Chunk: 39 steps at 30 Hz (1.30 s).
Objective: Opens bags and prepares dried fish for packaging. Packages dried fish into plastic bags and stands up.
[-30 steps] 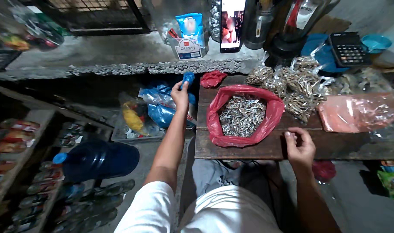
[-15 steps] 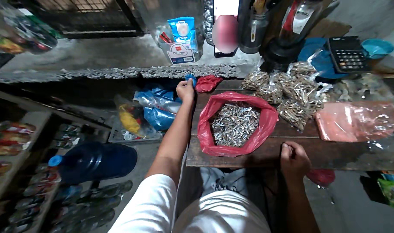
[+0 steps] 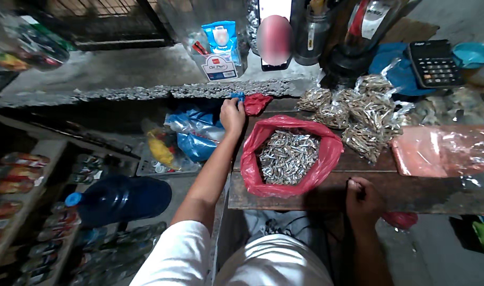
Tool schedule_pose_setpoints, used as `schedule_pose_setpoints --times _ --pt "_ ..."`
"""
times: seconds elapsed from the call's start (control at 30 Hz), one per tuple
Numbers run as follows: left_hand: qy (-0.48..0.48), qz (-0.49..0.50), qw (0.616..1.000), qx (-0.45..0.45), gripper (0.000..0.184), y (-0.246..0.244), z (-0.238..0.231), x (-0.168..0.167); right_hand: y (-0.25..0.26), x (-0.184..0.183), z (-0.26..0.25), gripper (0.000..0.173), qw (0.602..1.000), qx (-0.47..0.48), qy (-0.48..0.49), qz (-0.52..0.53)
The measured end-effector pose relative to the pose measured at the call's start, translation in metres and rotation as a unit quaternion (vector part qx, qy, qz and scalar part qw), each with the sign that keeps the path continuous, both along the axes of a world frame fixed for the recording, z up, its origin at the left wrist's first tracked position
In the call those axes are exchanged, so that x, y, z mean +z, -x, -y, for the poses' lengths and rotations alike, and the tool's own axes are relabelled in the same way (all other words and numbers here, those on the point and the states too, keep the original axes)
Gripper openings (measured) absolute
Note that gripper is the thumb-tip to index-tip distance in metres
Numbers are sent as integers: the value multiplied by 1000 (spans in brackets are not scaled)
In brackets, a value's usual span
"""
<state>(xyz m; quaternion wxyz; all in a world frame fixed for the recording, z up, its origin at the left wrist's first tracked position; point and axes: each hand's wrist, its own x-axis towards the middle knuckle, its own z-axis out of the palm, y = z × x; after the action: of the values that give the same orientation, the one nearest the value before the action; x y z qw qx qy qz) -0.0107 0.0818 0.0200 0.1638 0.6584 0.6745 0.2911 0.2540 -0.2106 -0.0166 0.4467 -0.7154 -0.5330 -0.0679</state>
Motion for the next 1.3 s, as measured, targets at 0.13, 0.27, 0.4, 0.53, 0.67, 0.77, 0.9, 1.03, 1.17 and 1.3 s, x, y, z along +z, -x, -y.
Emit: schedule_pose_setpoints --times 0.13,0.27,0.4,0.53,0.67,0.77,0.9,1.03,1.17,1.3 --pt "5 -109 994 -29 34 -2 1 13 -1 -2 0 30 1000 6 3 -2" --pt "62 -214 974 -48 30 -11 4 29 -2 -3 0 31 1000 8 -6 1" --pt "134 -282 948 -57 36 -21 8 41 -2 -3 -1 32 1000 17 -15 1" --pt "127 -267 953 -70 35 -14 4 36 -5 -5 1 32 1000 17 -18 8" --pt "75 -235 965 -95 31 -3 -2 31 -3 -5 -1 31 1000 9 -9 2" --pt "58 -248 957 -139 31 2 -8 29 -3 -5 0 32 1000 11 1 9" --pt "3 -200 970 -138 31 11 -14 21 -3 -3 1 31 1000 10 19 0" --pt "-37 -83 992 -88 42 14 -8 13 1 0 2 32 999 -10 36 -7" --pt "-75 -71 990 -97 31 18 -6 -2 -1 -2 2 31 1000 -10 26 4" --pt "-66 -79 991 -84 29 16 -10 -1 -1 -1 0 28 1000 -7 9 -1"
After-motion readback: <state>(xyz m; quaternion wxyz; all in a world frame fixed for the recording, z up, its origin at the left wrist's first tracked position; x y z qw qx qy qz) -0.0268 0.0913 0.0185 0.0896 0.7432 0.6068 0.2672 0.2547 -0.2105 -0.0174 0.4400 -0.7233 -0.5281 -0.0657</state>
